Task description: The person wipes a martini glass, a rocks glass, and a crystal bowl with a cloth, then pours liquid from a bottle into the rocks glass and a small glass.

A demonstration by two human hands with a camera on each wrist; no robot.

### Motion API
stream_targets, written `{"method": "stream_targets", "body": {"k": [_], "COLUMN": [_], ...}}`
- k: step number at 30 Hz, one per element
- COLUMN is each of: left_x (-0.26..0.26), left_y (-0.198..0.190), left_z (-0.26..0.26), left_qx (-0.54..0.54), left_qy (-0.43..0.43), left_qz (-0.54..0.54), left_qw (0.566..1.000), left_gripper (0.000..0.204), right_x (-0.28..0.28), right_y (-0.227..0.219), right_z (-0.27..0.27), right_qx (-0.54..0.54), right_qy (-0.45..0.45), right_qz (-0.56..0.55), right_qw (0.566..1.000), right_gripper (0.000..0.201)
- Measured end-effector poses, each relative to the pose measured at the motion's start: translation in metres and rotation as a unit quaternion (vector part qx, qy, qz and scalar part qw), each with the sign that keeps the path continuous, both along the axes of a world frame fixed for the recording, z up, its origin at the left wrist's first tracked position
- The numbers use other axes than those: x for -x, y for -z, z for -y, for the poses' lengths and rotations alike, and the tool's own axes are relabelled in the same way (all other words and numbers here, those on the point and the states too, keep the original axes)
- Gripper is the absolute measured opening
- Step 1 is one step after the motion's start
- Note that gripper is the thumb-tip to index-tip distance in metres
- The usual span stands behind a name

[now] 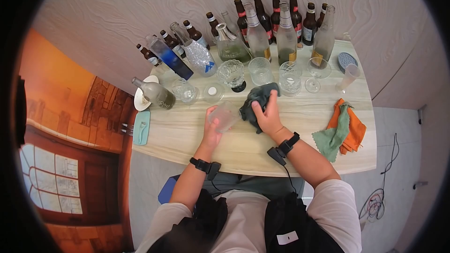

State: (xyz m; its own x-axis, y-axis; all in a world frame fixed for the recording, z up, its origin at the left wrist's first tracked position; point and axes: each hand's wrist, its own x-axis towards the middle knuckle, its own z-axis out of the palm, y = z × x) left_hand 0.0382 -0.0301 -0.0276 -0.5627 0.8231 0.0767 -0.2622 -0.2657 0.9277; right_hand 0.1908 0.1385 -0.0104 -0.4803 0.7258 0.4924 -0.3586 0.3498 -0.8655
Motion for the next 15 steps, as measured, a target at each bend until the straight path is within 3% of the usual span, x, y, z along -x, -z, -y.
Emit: {"method": "stream_targets", "body": {"k": [1,2,4,5,7,11,13,14,15], "left_x": [0.000,0.001,0.002,0.002,0.003,0.000,-0.003,-0.004,-0.004], "left_y": [0.002,0.005,0.009,0.011,0.011,0.005,-0.002,-0.007,-0.009], "left_z": [0.000,0.000,0.000,0.000,0.001,-0.001,-0.001,0.000,0.000], "left_qx": [0.000,0.001,0.001,0.001,0.001,-0.003,-0.005,-0.002,0.001], "left_qy": [0.000,-0.001,-0.003,-0.006,-0.009,-0.011,-0.015,-0.012,-0.008], "left_qz": [0.000,-0.012,-0.024,-0.022,-0.021,-0.003,0.011,0.022,0.033], "left_qw": [1.000,1.000,1.000,1.000,1.000,1.000,1.000,1.000,0.999], "left_gripper": [0.073,0.073,0.072,0.072,0.072,0.072,0.072,0.073,0.073], "right_x": [-0.001,-0.002,-0.002,-0.002,-0.001,0.003,0.003,0.006,0.008], "right_y": [0.000,0.005,0.019,0.019,0.012,0.004,0.009,0.010,0.011], "right_z": [0.002,0.004,0.003,0.001,-0.006,-0.007,0.002,0.005,0.008], "right_qx": [-0.023,0.023,-0.068,-0.068,-0.173,-0.272,-0.017,-0.017,0.067], "right_qy": [-0.047,-0.130,-0.203,-0.204,-0.243,-0.217,-0.242,-0.242,-0.222], "right_qz": [-0.003,-0.014,0.081,0.081,0.160,0.152,0.131,0.131,0.076], "right_qw": [0.999,0.991,0.973,0.973,0.941,0.925,0.961,0.961,0.970], "right_gripper": [0.049,0.054,0.053,0.053,0.050,0.047,0.037,0.037,0.034]}}
